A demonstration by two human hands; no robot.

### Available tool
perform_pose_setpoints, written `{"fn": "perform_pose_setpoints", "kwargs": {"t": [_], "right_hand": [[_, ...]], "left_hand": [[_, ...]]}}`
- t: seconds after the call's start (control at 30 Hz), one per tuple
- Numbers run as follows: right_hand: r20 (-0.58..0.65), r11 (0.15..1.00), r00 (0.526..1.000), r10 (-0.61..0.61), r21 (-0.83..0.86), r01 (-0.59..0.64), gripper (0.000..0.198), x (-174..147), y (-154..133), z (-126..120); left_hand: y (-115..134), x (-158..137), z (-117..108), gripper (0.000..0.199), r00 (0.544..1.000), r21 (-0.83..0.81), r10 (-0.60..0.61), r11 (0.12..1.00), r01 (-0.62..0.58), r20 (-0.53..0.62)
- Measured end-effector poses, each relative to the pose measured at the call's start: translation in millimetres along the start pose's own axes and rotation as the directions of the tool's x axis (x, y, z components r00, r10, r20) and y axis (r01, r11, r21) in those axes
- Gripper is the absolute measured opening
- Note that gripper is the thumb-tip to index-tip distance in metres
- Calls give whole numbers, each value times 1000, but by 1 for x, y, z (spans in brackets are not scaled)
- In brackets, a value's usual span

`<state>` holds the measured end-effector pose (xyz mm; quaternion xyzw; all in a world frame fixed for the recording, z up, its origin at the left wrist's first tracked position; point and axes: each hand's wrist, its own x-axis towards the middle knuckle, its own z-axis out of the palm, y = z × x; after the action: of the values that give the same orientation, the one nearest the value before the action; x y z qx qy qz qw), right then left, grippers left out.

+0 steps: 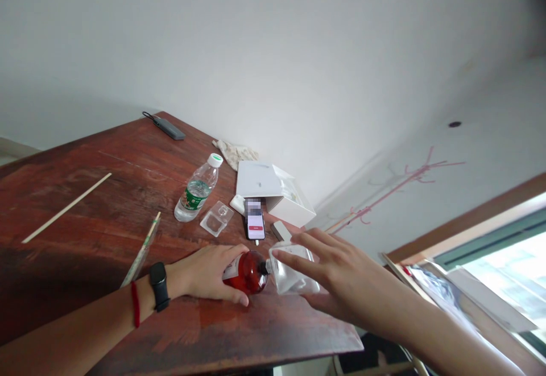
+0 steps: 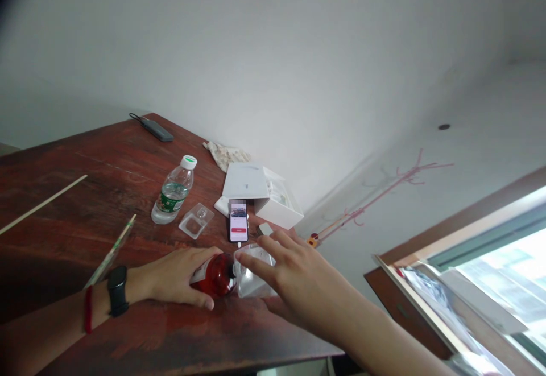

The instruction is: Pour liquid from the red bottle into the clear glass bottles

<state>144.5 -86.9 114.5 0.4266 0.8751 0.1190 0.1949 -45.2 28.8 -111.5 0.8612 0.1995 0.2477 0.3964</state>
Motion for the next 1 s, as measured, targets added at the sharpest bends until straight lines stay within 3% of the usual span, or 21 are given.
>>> {"fn": "perform_pose_setpoints", "kwargs": {"t": [0.37, 0.83, 1.0], "right_hand": [[13, 999, 1000, -8, -46, 9, 81, 1, 1, 2], [-80, 984, 993, -84, -167, 69, 80, 2, 2, 4], [-59, 983, 995, -83, -171, 72, 81, 3, 1, 5]], "left_hand": [[0, 1, -2, 80, 999, 17, -14, 1000, 14, 32], [-4, 1, 1, 83, 1000, 31, -5, 1000, 5, 13], [-1, 1, 0, 74, 1000, 10, 1, 1000, -1, 17]]}}
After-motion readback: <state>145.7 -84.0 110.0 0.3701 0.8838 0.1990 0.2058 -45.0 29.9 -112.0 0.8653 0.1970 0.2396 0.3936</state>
